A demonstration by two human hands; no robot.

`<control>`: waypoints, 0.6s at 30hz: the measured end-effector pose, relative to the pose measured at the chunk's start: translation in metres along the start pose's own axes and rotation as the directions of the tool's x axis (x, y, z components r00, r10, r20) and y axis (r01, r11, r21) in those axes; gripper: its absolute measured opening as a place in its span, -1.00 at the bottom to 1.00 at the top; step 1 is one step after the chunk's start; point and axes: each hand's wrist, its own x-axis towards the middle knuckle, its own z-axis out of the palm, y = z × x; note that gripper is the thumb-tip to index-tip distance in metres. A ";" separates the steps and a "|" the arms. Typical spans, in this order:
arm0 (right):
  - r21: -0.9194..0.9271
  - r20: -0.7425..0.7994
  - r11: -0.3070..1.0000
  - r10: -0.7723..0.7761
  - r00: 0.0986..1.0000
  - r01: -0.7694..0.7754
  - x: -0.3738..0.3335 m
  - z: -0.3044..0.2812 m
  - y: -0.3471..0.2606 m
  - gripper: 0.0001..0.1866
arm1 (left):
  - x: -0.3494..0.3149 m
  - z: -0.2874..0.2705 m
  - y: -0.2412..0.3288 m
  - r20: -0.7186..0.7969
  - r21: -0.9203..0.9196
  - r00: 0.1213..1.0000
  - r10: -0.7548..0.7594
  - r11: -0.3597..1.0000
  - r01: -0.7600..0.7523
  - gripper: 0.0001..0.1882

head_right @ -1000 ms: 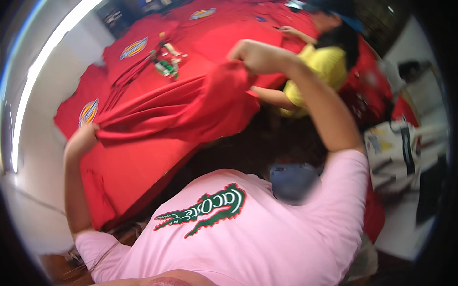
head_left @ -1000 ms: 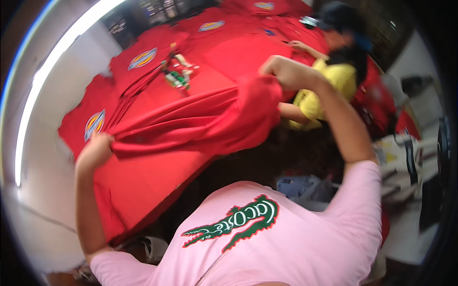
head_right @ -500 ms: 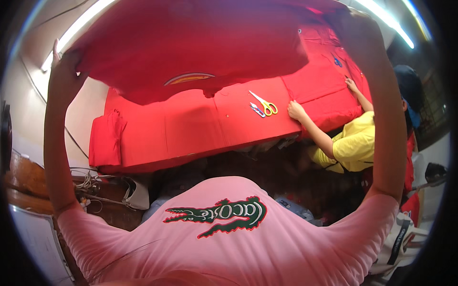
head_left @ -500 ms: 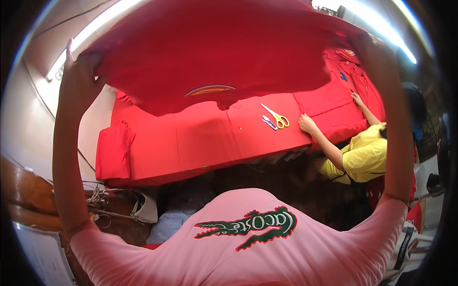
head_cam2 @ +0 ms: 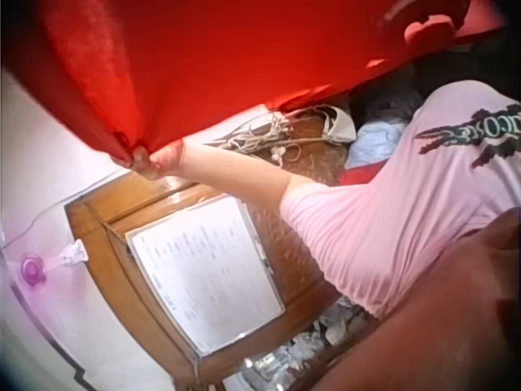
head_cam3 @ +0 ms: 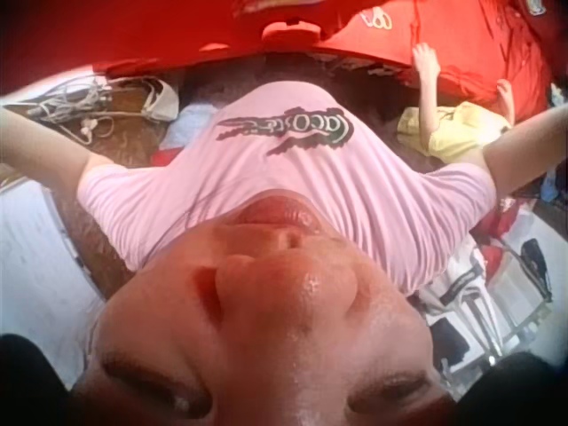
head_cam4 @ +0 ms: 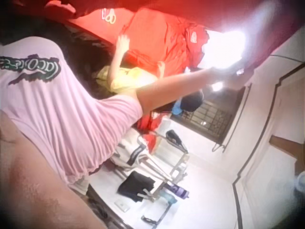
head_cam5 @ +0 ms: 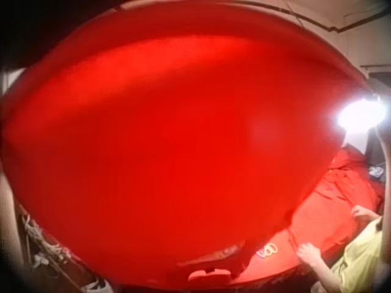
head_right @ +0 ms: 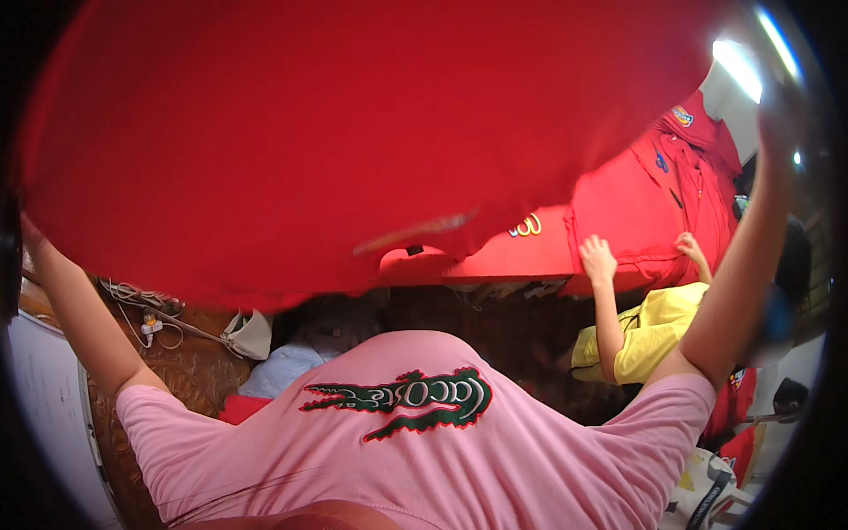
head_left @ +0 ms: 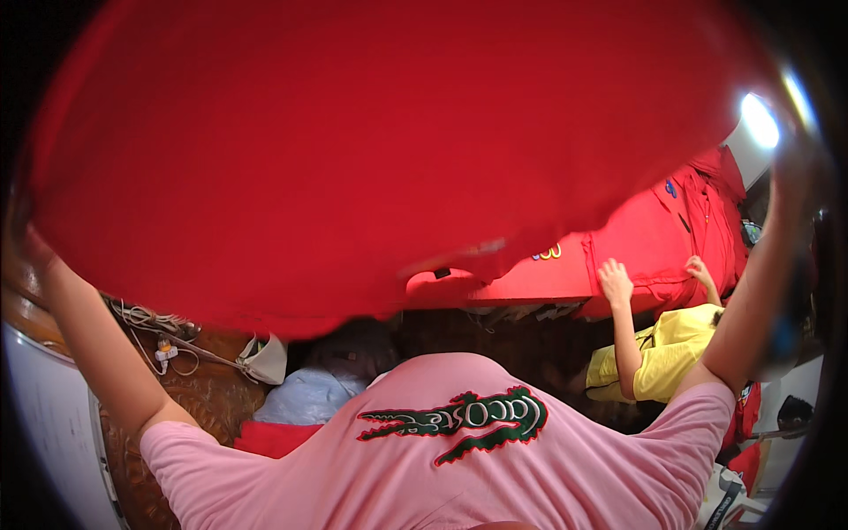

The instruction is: The person picks up several red garments from a stack, spreads them out on a surface, and uses shears to trim excess thread from the necklines and seams.

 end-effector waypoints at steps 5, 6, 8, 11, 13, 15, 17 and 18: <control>-0.182 0.072 0.946 -0.261 0.963 0.270 0.029 0.091 -0.045 -0.70 | 0.056 0.180 -0.067 0.222 0.907 0.866 -0.449 0.421 -0.015 -0.76; -0.261 0.097 0.902 -0.330 0.939 0.344 0.034 0.102 -0.053 -0.72 | 0.064 0.174 -0.075 0.185 0.973 0.874 -0.449 0.206 -0.100 -0.80; -0.316 0.088 0.897 -0.297 0.951 0.309 0.042 0.119 -0.070 -0.72 | 0.075 0.163 -0.066 0.217 0.976 0.973 -0.081 0.052 -0.213 -0.79; -0.329 -0.043 0.937 -0.138 0.990 0.116 0.043 0.080 -0.075 -0.70 | 0.087 0.125 -0.055 0.273 0.957 0.908 0.318 -0.181 -0.225 -0.72; -0.390 -0.144 0.916 -0.157 0.977 0.090 0.024 0.060 -0.061 -0.69 | 0.074 0.119 -0.063 0.243 0.960 0.839 0.486 -0.242 -0.138 -0.69; -0.424 -0.176 0.899 -0.197 0.964 0.107 -0.014 0.051 -0.052 -0.67 | 0.033 0.122 -0.079 0.219 0.961 0.792 0.570 -0.268 -0.074 -0.70; -0.396 -0.135 0.908 -0.207 0.969 0.139 -0.072 0.060 -0.054 -0.68 | -0.031 0.143 -0.100 0.159 0.974 0.818 0.552 -0.225 -0.038 -0.70; -0.355 -0.099 0.919 -0.220 0.970 0.172 -0.103 0.068 -0.056 -0.70 | -0.064 0.162 -0.113 0.122 0.982 0.855 0.504 -0.189 -0.028 -0.71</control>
